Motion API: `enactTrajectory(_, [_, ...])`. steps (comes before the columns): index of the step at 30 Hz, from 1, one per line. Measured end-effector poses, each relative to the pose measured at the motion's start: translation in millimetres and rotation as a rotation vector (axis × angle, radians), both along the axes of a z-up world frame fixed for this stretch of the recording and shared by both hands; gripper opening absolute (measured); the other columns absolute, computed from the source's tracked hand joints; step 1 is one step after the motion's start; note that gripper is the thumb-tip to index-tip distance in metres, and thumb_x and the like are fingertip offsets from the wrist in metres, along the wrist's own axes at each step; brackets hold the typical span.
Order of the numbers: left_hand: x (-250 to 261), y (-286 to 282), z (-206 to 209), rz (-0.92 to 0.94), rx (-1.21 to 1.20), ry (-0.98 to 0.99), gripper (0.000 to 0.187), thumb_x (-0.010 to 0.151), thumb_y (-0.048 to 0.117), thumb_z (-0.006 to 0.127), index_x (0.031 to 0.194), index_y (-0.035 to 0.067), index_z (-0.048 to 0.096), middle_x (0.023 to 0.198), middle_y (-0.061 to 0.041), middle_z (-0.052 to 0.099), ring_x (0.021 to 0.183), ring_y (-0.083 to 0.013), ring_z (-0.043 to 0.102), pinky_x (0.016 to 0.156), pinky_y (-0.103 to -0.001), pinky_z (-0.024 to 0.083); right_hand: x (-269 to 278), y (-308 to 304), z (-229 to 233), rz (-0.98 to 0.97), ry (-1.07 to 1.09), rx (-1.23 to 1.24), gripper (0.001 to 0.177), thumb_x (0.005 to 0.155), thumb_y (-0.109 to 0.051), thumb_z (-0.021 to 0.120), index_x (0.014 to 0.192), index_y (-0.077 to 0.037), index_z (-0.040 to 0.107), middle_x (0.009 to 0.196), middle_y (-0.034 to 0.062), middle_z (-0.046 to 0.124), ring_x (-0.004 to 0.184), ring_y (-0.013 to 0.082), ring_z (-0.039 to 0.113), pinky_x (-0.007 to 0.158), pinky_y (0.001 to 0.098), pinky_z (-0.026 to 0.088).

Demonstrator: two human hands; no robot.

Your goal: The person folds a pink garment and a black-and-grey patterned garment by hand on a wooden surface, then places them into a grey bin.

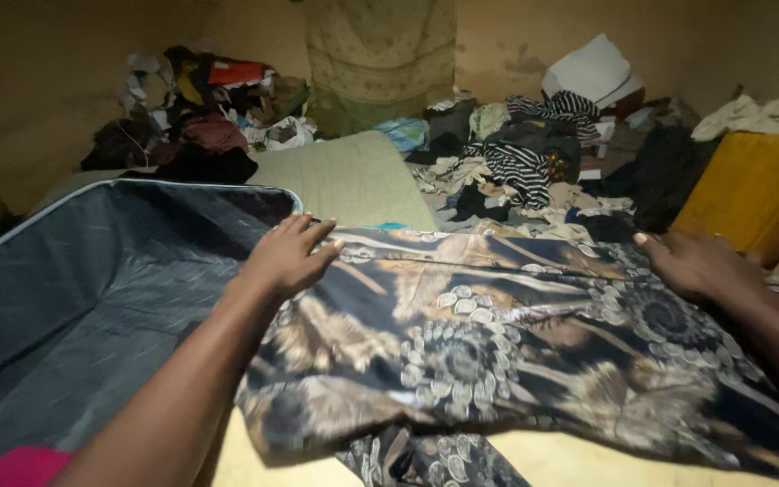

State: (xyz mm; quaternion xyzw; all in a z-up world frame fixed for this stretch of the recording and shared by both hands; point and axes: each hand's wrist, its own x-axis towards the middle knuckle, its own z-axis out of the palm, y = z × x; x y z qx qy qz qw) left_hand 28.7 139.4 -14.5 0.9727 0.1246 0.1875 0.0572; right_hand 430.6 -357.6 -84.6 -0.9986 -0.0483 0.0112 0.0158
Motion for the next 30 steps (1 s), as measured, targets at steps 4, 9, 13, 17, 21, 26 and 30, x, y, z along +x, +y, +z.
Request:
enactTrajectory(4, [-11.1, -27.3, 23.7, -0.029, -0.191, -0.126, 0.051, 0.090, 0.044, 0.061, 0.125, 0.009, 0.069, 0.132, -0.018, 0.070, 0.122, -0.0352, 0.065, 0.106, -0.042, 0.049, -15.6, 7.3, 17.7, 0.103, -0.011, 0.051, 0.083, 0.100, -0.077, 0.029, 0.148, -0.016, 0.059, 0.149, 0.0211, 0.060, 0.139, 0.0426, 0.052, 0.115, 0.0698, 0.033])
enactTrajectory(9, [-71.9, -77.9, 42.1, -0.029, -0.346, -0.315, 0.030, 0.090, 0.020, 0.066, 0.114, 0.005, 0.074, 0.112, -0.019, 0.077, 0.104, -0.0288, 0.073, 0.092, -0.042, 0.055, -88.2, 37.3, 51.6, 0.047, -0.131, -0.133, 0.068, 0.103, -0.063, 0.042, 0.135, -0.011, 0.072, 0.145, 0.0216, 0.062, 0.141, 0.0442, 0.047, 0.117, 0.0716, 0.026])
enactTrajectory(13, [-124.6, -90.4, 40.9, 0.217, -0.592, -0.143, 0.043, 0.087, -0.007, 0.051, 0.119, 0.009, 0.075, 0.109, -0.018, 0.079, 0.085, -0.0291, 0.079, 0.079, -0.040, 0.064, -154.9, 85.6, 64.0, 0.413, -0.205, -0.066, 0.058, 0.097, -0.050, 0.046, 0.136, -0.010, 0.063, 0.130, 0.0195, 0.066, 0.128, 0.0348, 0.058, 0.112, 0.0651, 0.038])
enactTrajectory(17, [-164.7, -83.0, 23.6, -0.119, -0.623, -0.281, 0.050, 0.071, -0.020, 0.046, 0.106, -0.001, 0.077, 0.128, -0.020, 0.074, 0.116, -0.0266, 0.075, 0.098, -0.034, 0.056, -223.2, 149.8, 73.2, 0.662, -0.178, -0.011, 0.065, 0.093, -0.058, 0.051, 0.135, -0.010, 0.060, 0.127, 0.0169, 0.064, 0.125, 0.0323, 0.058, 0.112, 0.0570, 0.040])
enactTrajectory(21, [-191.7, -90.1, 34.5, -0.022, -0.722, -0.139, 0.068, 0.067, -0.024, 0.039, 0.119, 0.003, 0.072, 0.147, -0.017, 0.058, 0.133, -0.0286, 0.060, 0.103, -0.033, 0.051, -266.0, 199.2, 63.5, 1.003, -0.382, 0.231, 0.073, 0.086, -0.058, 0.054, 0.138, -0.005, 0.053, 0.139, 0.0210, 0.052, 0.136, 0.0364, 0.043, 0.112, 0.0603, 0.030])
enactTrajectory(26, [-199.7, -117.3, 54.1, -0.005, -0.484, 0.022, 0.051, 0.086, -0.008, 0.060, 0.134, 0.006, 0.065, 0.150, -0.017, 0.050, 0.147, -0.0322, 0.038, 0.113, -0.039, 0.040, -282.2, 211.5, 49.3, 1.187, -0.249, 0.301, 0.079, 0.093, -0.057, 0.052, 0.154, -0.008, 0.043, 0.162, 0.0228, 0.030, 0.152, 0.0391, 0.020, 0.115, 0.0612, 0.010])
enactTrajectory(30, [-185.9, -116.2, 51.8, -0.242, -0.617, -0.034, 0.052, 0.077, -0.007, 0.060, 0.126, 0.005, 0.069, 0.150, -0.013, 0.054, 0.147, -0.0287, 0.040, 0.114, -0.039, 0.045, -286.8, 170.3, 62.2, 1.248, -0.291, 0.387, 0.069, 0.091, -0.056, 0.055, 0.145, -0.012, 0.053, 0.158, 0.0171, 0.036, 0.150, 0.0341, 0.027, 0.123, 0.0581, 0.014])
